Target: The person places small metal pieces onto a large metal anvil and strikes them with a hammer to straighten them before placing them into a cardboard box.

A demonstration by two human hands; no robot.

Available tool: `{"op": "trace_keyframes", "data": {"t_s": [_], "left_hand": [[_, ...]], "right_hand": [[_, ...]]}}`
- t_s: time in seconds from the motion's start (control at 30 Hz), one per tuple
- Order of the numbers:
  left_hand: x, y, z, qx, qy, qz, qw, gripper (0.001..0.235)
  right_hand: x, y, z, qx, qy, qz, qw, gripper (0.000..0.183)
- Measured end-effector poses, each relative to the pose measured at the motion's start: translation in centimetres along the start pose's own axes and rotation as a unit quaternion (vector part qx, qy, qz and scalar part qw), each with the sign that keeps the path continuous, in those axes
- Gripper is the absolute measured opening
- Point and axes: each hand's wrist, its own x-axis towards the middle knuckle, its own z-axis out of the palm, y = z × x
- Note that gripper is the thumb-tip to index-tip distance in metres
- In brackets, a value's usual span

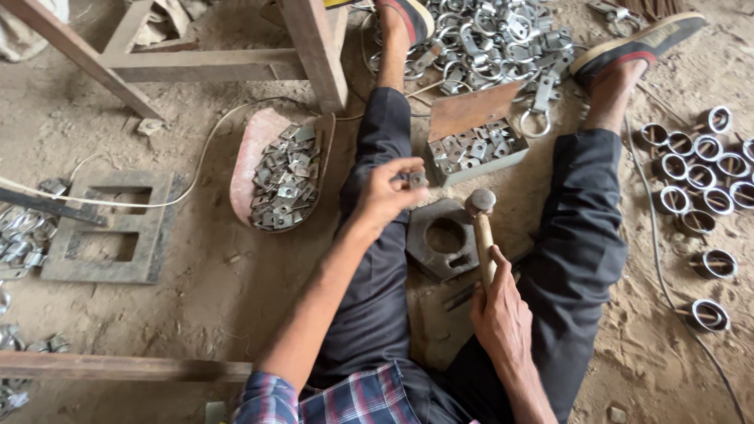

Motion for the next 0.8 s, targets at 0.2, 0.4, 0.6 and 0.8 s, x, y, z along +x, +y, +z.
{"op": "trace_keyframes", "data": {"t_s": [0.2,0.4,0.6,0.8], "left_hand": [[1.0,-4.5,5.0,0.29,0.013,0.09,0.953,0.046],[1.0,-6.9,4.6,0.399,-0.035,0.17,0.9,0.048],[1.0,-8.2,5.3,0.448,-0.087,0.168,0.874,0.058],[0.9,-8.6,5.1,0.395,-0.117,0.152,0.898,0.074]], "right_hand": [[0.0,0.2,-0.4,0.054,0.037,0.004,0.998,0.072],[-0.4,0.1,-0.6,0.071,0.081,-0.011,0.994,0.07],[-0.2,-0.3,-1.4,0.113,0.141,-0.054,0.982,0.065],[-0.6,0.4,-1.3,0.129,0.188,-0.077,0.971,0.063]]}}
